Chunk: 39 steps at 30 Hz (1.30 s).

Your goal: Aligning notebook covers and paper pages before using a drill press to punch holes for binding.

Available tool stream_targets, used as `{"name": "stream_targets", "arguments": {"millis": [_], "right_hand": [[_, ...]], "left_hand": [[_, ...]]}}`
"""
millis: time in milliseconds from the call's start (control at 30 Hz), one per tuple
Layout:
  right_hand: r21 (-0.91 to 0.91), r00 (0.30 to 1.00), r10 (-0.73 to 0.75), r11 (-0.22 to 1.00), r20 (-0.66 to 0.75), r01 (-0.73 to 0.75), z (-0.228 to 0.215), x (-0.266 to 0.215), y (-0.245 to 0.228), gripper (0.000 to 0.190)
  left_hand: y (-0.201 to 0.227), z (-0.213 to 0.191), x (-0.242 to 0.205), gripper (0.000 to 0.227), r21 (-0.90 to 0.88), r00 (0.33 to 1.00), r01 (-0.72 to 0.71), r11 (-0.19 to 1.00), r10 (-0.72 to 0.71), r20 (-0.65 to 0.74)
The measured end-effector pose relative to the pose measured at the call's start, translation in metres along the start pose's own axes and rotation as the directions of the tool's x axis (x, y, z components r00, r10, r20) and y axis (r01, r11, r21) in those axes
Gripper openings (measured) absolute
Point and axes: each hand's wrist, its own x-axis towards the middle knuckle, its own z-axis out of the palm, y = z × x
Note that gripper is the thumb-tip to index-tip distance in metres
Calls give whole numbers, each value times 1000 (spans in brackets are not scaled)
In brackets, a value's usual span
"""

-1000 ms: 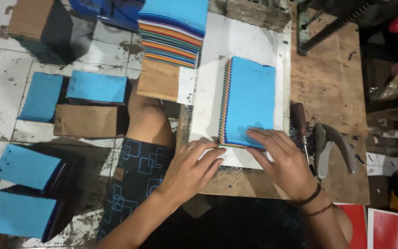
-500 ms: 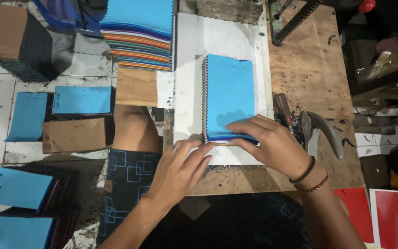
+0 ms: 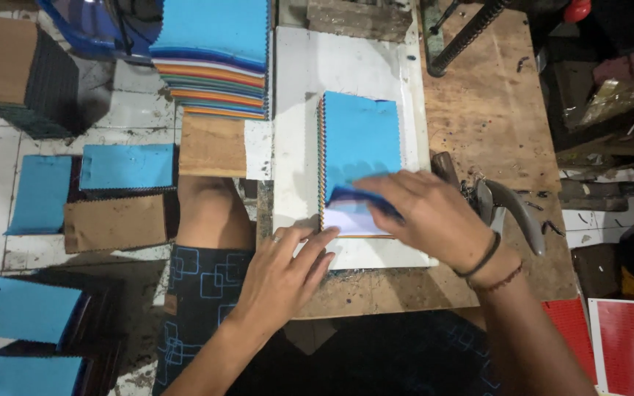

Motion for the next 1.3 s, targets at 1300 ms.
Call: {"name": "stream_targets", "arguments": {"millis": [1300], "right_hand": [[39,964,14,999,-266,-4,27,-22,-6,37]], "left_hand": [[25,-37,52,27,-331,412,910,251,-641,648]]}}
